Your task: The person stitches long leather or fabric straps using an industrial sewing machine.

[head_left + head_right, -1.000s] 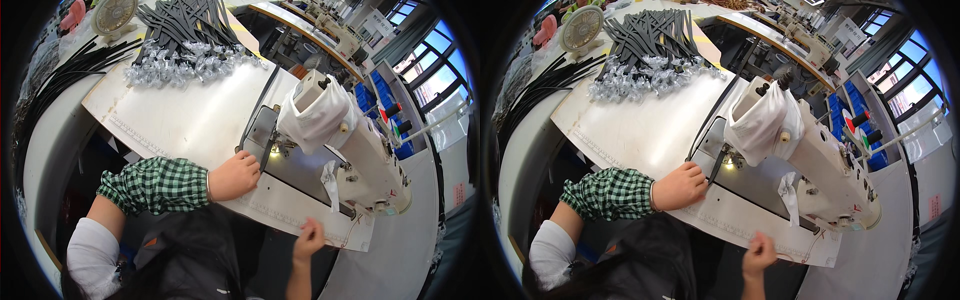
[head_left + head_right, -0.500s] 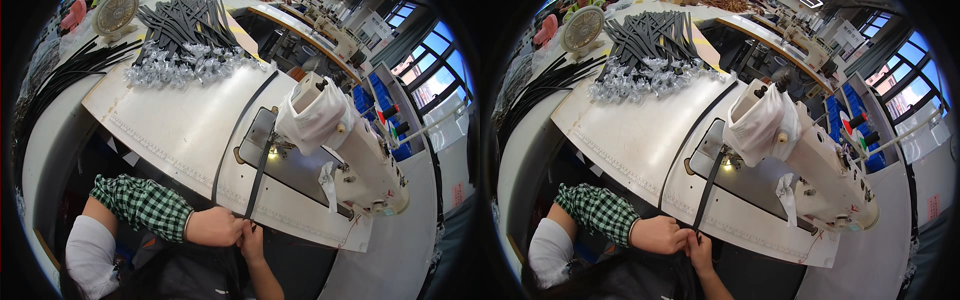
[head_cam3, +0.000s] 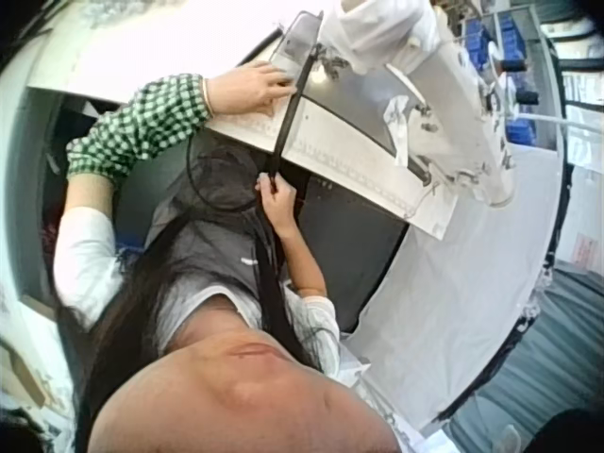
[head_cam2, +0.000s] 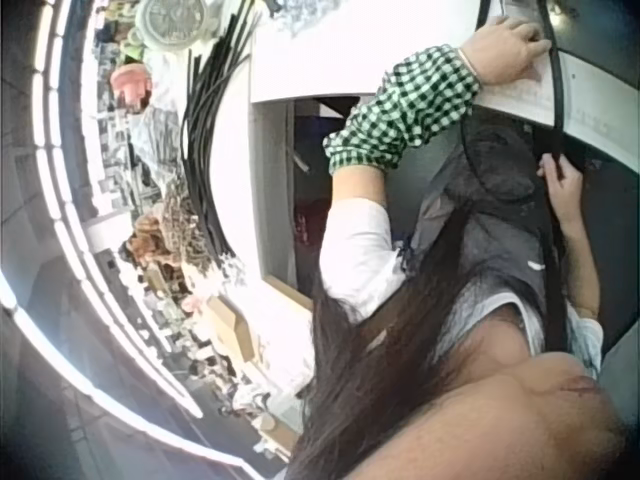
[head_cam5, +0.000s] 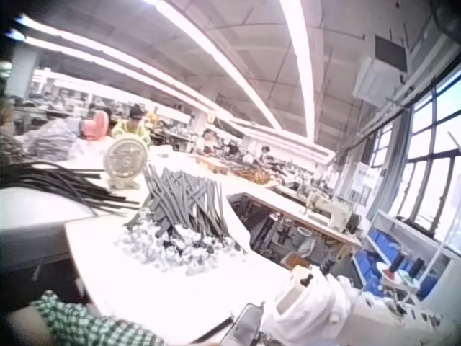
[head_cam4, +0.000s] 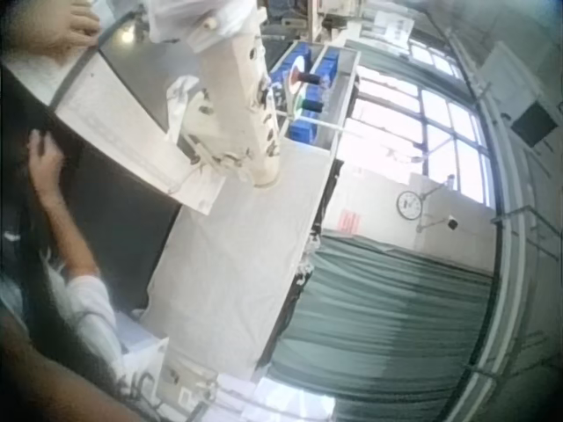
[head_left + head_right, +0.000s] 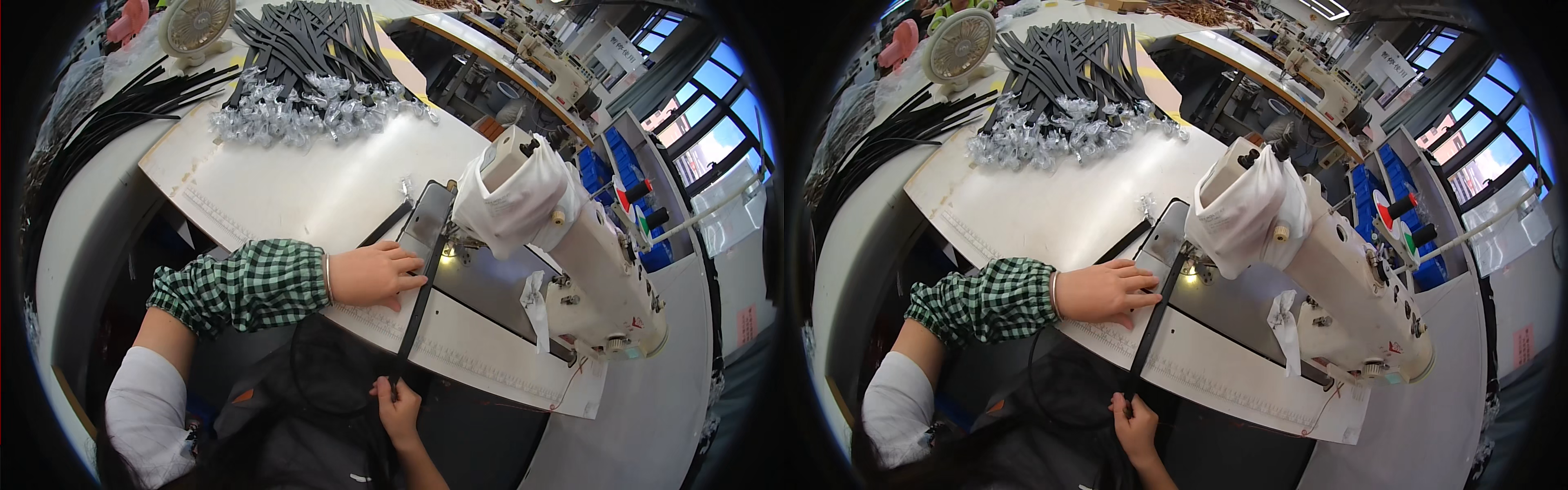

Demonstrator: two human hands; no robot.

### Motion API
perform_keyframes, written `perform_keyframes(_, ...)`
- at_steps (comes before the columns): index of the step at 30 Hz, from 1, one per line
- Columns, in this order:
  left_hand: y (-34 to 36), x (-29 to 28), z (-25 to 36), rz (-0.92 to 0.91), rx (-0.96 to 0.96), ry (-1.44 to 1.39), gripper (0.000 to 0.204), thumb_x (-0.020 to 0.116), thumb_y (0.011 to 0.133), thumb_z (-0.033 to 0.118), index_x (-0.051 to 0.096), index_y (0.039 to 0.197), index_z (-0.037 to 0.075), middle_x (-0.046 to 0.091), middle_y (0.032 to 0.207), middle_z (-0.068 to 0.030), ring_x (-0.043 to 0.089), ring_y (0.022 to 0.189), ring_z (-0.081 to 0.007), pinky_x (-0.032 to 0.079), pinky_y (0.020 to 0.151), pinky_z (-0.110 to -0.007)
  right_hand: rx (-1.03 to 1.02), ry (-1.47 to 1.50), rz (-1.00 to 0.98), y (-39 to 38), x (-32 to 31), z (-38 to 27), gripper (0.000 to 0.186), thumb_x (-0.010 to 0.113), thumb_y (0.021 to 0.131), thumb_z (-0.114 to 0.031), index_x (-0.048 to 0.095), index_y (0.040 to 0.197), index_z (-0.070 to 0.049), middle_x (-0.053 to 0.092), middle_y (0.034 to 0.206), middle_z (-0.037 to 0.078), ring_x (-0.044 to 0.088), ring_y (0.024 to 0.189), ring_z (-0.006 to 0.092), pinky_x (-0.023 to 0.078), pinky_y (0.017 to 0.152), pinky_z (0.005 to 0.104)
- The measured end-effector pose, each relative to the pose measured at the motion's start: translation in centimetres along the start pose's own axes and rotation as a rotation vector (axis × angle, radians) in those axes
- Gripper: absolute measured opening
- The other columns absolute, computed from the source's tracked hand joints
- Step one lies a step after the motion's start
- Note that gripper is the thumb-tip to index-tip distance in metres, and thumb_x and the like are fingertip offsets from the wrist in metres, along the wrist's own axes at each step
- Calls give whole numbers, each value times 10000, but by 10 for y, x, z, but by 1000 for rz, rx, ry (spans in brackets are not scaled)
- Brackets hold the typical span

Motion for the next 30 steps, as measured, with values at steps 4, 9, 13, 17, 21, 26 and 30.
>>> perform_keyframes(4,7,10,-10,13,35,-26,575,639,727,357,474,1185,51,456,1234,-161,423,1160,-281,320,944,-416,-62,-43,16,1,3,4,245,602,831,-132,542,686,57,627,660,150,648,609,183,481,534,260)
perform_keyframes(9,14,9,-15,-39,19,7,548,618,751,375,483,1183,67,467,1224,-152,423,1160,-275,315,957,-432,-75,-61,34,2,8,5,218,620,816,-129,558,711,51,623,639,138,646,598,180,479,534,258)
perform_keyframes(13,15,10,-19,-16,39,-8,523,598,770,379,495,1178,68,468,1227,-150,430,1153,-272,314,967,-424,-78,-73,45,2,13,18,202,625,813,-137,572,727,38,623,630,128,643,591,171,475,528,262)
perform_keyframes(17,15,9,-23,-64,59,-40,493,578,794,362,503,1177,61,451,1252,-159,438,1147,-273,323,968,-409,-106,-152,75,0,18,31,181,643,795,-166,602,752,6,614,624,124,634,573,219,473,526,283)
perform_keyframes(21,11,6,-13,-181,68,-51,489,577,805,338,486,1190,51,431,1274,-173,424,1166,-290,365,944,-406,-205,-325,123,-2,22,44,172,662,768,-190,619,764,-23,609,641,131,616,583,285,474,525,313)
perform_keyframes(26,15,1,-14,-353,123,-33,469,566,824,290,457,1213,53,420,1292,-160,402,1198,-287,400,914,-410,-186,-394,55,-1,24,60,150,668,756,-179,626,778,-37,626,708,123,624,630,276,480,549,310)
perform_keyframes(30,28,4,-34,-258,146,-102,388,595,799,249,540,1114,30,515,1175,-127,460,1125,-269,425,874,-382,-236,-166,-161,0,26,40,98,632,789,-92,637,853,-18,639,815,115,633,710,224,487,595,278)
Point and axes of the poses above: each hand's wrist, its own y-axis towards the middle knuckle, its own x-axis out of the palm, z = x × y, the point moved 4 cm from there along y, towards the middle knuckle
